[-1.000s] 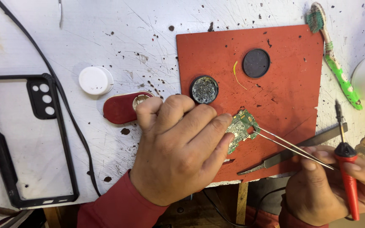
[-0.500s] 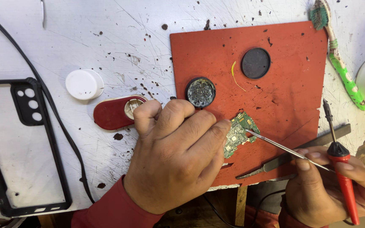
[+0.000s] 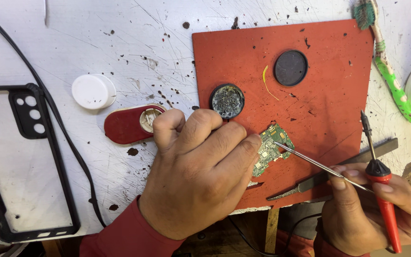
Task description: The person solders components onto a small circuit board using a soldering iron and wire, while holding the board with tweezers on a red work mat.
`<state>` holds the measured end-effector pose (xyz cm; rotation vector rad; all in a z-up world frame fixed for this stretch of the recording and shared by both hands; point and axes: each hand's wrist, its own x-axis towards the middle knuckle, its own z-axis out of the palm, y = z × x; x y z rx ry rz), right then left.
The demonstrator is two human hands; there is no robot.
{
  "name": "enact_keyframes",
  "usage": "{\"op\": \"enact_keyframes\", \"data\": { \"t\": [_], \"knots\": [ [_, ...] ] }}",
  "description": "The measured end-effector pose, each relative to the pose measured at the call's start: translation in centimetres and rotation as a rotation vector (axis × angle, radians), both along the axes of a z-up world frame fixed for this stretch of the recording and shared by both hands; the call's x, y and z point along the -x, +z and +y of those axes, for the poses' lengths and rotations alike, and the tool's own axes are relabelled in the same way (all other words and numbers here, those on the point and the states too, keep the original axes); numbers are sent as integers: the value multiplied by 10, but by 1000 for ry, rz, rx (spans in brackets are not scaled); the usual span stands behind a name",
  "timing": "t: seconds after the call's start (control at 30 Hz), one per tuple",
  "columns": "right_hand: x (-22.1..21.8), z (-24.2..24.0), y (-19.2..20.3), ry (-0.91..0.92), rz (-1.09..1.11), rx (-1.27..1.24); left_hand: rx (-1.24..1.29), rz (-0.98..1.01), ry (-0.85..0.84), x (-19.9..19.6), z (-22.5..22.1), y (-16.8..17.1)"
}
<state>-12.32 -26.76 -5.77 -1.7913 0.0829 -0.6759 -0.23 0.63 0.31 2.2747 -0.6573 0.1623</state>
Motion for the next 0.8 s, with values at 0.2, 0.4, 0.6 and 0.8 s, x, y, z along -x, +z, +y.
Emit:
{"op": "enact_keyframes", "data": {
  "t": [0.2, 0.4, 0.6, 0.8],
  "knots": [
    [1, 1, 2, 4, 1, -7, 1, 19, -4, 1, 0, -1],
    [0, 2, 3, 7, -1, -8, 7, -4, -8, 1, 0, -2],
    [-1, 4, 2, 5, -4, -11, 14, -20, -11, 2, 1, -3],
    [-4, 9, 6, -30, -16, -49, 38, -110, 11, 1, -1, 2]
  ]
}}
